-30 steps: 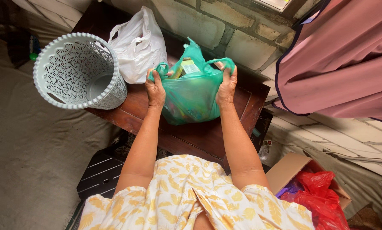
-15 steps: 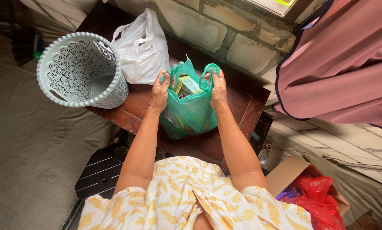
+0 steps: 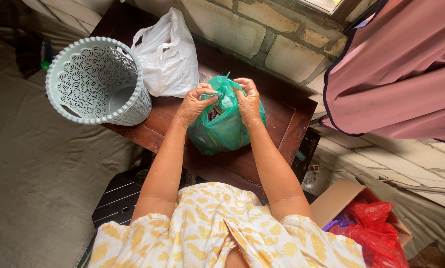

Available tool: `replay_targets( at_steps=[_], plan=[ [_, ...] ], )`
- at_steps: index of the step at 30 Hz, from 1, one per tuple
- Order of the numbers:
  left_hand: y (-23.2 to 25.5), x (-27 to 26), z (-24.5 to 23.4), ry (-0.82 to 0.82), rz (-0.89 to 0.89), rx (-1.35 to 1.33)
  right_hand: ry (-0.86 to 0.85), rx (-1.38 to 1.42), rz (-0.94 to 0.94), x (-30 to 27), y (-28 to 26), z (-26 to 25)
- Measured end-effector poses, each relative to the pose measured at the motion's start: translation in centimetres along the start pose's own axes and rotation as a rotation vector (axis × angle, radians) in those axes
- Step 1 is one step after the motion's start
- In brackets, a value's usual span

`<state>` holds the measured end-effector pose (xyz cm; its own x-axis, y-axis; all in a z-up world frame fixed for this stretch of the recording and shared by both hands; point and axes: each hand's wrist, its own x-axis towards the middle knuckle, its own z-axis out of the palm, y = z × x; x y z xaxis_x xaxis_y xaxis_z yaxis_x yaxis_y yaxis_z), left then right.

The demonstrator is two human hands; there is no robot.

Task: The person empties snack packets from a light blue basket onto a wooden table, sorts the packets into a green plastic bag, and then places that green bag into a larger white plastic bag.

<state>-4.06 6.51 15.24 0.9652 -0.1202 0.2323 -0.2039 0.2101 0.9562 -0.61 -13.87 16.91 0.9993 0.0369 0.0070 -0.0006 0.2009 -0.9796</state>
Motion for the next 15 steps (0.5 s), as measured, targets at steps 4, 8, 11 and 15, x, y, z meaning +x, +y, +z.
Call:
replay_targets(
  at_steps=[4, 8, 11, 15],
  plan=[
    [-0.9, -0.6, -1.5, -0.041, -0.214, -0.210, 0.050, 0.077, -0.075, 0.5, 1.1, -0.1],
    [0.1, -0.5, -1.9, -0.057, -0.343, -0.074, 0.022, 0.110, -0.048, 0.2, 1.3, 0.0],
    [0.5, -0.3, -1.7, -0.027, -0.319, -0.014, -0.013, 0.072, -0.048, 0.0, 1.3, 0.4],
    [1.3, 0.0, -1.2, -0.029, -0.418, -0.134, -0.019, 0.017, -0.029, -0.4, 1.2, 0.6]
  ],
)
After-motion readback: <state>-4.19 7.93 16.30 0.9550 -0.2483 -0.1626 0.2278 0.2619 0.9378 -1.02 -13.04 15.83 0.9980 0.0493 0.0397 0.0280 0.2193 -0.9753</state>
